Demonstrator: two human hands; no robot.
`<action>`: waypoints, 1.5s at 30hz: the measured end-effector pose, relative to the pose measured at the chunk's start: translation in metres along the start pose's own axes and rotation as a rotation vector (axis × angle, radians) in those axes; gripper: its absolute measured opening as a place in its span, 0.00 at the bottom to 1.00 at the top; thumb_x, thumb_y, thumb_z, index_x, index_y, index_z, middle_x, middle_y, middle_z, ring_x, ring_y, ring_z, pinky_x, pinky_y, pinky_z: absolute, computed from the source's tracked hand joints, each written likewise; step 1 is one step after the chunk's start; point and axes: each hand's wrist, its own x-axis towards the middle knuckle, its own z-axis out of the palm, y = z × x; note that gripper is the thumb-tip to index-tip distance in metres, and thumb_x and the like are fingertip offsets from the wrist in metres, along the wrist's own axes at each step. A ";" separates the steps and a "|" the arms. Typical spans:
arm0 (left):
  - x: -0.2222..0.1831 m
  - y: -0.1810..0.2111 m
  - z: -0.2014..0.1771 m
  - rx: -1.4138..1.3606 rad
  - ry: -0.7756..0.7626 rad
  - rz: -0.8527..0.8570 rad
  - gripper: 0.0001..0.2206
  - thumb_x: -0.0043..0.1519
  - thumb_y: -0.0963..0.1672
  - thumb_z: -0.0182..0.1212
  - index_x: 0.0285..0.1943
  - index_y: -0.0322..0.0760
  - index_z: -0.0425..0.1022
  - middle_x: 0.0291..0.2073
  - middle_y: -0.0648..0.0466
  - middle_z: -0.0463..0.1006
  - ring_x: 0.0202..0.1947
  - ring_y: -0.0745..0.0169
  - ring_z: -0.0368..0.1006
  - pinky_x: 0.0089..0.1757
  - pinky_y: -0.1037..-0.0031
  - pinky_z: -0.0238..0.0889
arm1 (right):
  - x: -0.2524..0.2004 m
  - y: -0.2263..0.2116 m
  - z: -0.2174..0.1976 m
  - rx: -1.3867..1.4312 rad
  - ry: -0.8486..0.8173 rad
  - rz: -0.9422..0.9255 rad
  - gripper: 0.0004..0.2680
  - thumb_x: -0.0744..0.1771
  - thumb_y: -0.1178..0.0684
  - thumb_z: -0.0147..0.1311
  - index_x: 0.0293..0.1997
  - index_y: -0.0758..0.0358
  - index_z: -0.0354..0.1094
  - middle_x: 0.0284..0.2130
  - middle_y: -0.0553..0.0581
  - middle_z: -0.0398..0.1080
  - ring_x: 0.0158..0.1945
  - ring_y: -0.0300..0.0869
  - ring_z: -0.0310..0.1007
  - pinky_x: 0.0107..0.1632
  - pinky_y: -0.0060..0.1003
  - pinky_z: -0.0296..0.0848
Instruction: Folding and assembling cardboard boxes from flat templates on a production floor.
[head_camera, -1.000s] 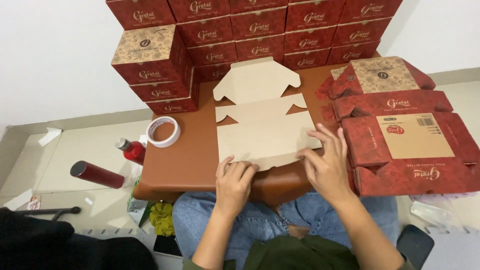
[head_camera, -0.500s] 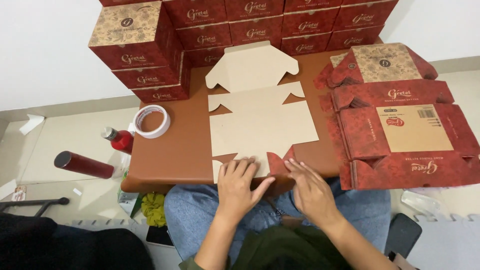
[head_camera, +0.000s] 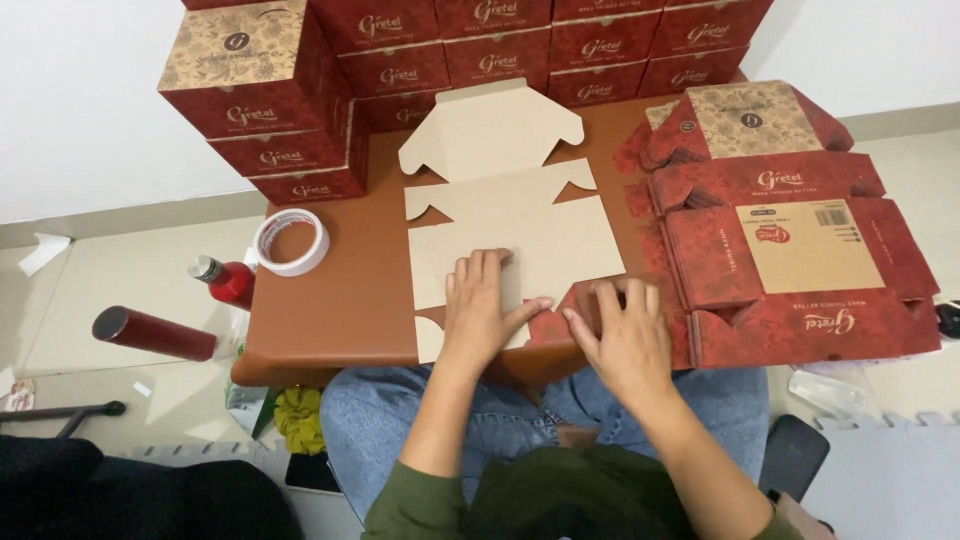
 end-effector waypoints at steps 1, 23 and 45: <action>0.000 0.000 -0.001 -0.022 0.000 0.006 0.33 0.50 0.51 0.75 0.60 0.35 0.66 0.48 0.47 0.71 0.51 0.46 0.65 0.48 0.61 0.56 | 0.000 -0.002 -0.004 -0.051 0.012 0.011 0.16 0.66 0.35 0.55 0.51 0.54 0.67 0.41 0.55 0.63 0.51 0.52 0.70 0.50 0.46 0.74; -0.004 -0.013 0.011 0.113 -0.076 0.074 0.30 0.58 0.57 0.63 0.68 0.46 0.69 0.63 0.55 0.69 0.63 0.56 0.58 0.56 0.59 0.46 | 0.081 -0.002 0.032 0.018 -0.213 -0.232 0.18 0.64 0.58 0.46 0.61 0.58 0.70 0.58 0.56 0.72 0.65 0.47 0.67 0.63 0.45 0.65; -0.007 -0.011 0.004 0.092 -0.095 0.079 0.30 0.59 0.56 0.62 0.68 0.42 0.69 0.63 0.51 0.69 0.66 0.53 0.58 0.58 0.55 0.45 | 0.115 -0.005 0.080 -0.118 0.000 -0.110 0.13 0.68 0.51 0.50 0.58 0.46 0.70 0.52 0.57 0.73 0.60 0.49 0.71 0.53 0.43 0.69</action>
